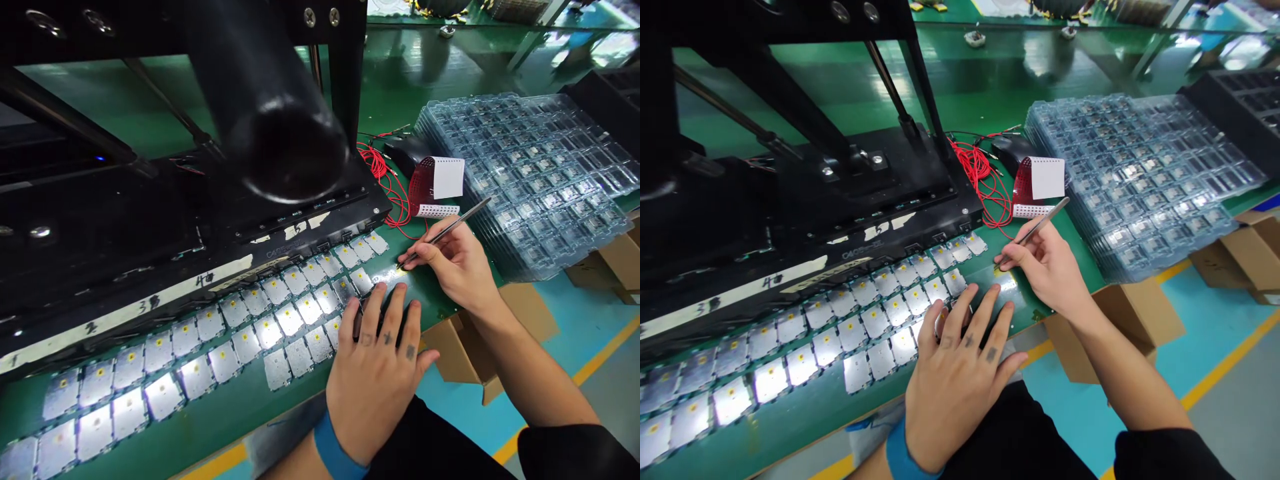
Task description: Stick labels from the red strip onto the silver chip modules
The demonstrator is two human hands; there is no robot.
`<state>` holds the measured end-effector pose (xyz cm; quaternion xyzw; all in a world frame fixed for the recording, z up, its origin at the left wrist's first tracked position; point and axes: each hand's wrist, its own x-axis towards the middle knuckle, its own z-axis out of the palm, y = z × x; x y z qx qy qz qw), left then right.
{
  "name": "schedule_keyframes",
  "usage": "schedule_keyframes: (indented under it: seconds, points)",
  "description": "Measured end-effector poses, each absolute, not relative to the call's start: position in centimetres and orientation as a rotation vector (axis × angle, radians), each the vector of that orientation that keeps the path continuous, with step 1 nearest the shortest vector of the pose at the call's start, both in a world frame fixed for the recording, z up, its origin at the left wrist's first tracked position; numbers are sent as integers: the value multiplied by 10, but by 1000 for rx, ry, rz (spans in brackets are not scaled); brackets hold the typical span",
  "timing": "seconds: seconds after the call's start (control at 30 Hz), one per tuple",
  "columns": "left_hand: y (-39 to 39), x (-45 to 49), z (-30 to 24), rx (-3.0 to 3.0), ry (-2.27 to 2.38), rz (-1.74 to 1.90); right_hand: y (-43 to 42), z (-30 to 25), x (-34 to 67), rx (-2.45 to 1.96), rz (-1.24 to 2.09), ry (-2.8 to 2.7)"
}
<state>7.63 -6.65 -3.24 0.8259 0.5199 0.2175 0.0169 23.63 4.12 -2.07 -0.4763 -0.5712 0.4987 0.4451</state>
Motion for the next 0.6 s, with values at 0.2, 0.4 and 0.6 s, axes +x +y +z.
schedule_keyframes:
  seconds: [0.2, 0.4, 0.6]
  points:
    - [-67, 76, -32, 2575, 1613, 662, 40, -22, 238, -1191, 1209, -1440]
    - [-68, 77, -30, 2577, 1618, 645, 40, -22, 238, -1204, 1196, -1451]
    - [-67, 77, -30, 2574, 1622, 647, 40, -20, 236, -1203, 1195, -1436]
